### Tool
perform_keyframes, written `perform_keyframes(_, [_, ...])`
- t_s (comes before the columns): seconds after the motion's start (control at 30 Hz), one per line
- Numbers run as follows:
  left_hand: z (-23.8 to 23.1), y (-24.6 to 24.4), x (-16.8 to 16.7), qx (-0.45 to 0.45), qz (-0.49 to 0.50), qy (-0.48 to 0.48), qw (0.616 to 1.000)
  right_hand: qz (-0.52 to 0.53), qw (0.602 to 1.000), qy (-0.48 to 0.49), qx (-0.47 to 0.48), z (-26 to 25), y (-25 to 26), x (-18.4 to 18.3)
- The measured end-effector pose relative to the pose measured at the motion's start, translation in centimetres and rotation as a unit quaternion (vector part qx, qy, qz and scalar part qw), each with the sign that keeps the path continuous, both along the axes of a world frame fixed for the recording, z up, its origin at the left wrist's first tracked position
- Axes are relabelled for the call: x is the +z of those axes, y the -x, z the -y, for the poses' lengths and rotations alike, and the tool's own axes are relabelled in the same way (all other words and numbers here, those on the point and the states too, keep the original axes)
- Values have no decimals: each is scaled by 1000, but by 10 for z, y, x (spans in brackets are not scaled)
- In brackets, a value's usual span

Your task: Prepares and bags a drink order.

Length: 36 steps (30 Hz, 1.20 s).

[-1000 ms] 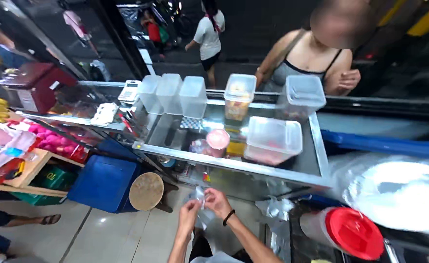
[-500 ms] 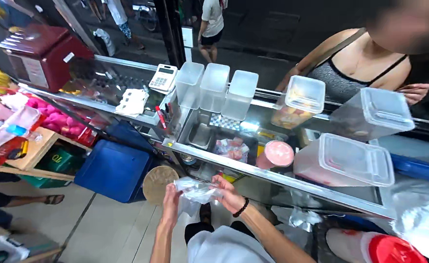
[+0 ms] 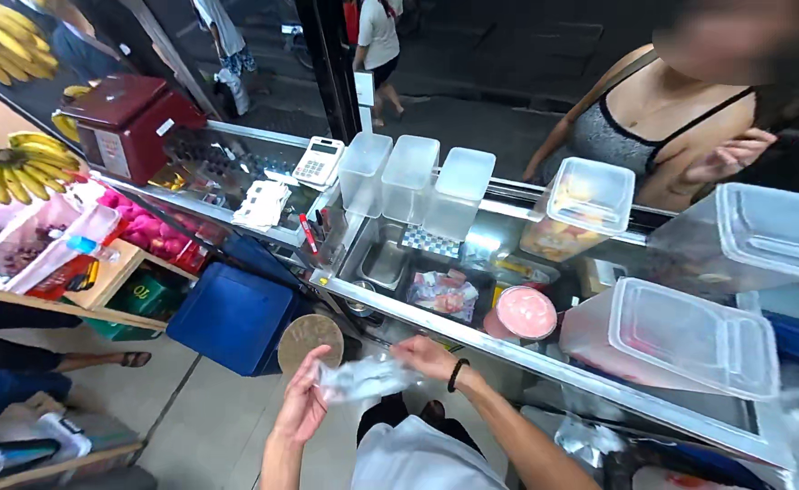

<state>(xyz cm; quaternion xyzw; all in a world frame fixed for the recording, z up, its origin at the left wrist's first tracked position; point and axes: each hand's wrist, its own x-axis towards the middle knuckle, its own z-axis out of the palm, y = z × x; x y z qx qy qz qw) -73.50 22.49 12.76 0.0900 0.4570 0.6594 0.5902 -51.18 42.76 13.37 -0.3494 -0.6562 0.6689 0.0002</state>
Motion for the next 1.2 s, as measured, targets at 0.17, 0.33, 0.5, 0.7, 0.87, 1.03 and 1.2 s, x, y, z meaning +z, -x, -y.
perform_keyframes(0.17, [12, 10, -38, -25, -120, 78, 989, -209, 926, 303, -87, 1, -6, -13])
perform_keyframes(0.33, [4, 9, -33, 24, -142, 13, 989, -17, 1000, 20, -2, -6, 7, -21])
perform_keyframes(0.5, [-26, 24, -33, -69, -375, 171, 909, -128, 990, 9, -63, -26, 58, -5])
perform_keyframes(0.7, [-151, 60, 36, -236, -543, -89, 801, -157, 981, -73, 88, -80, 96, 19])
perform_keyframes(0.87, [-198, 107, 28, -325, -444, -225, 804, -87, 990, 16, -105, -100, 70, -2])
perform_keyframes(1.03, [-249, 72, 30, -405, -706, 30, 580, -150, 943, -81, -286, -67, 48, 9])
perform_keyframes(1.2, [-261, 37, 49, -513, -746, 134, 404, 308, 907, -212, -195, -90, 56, 27])
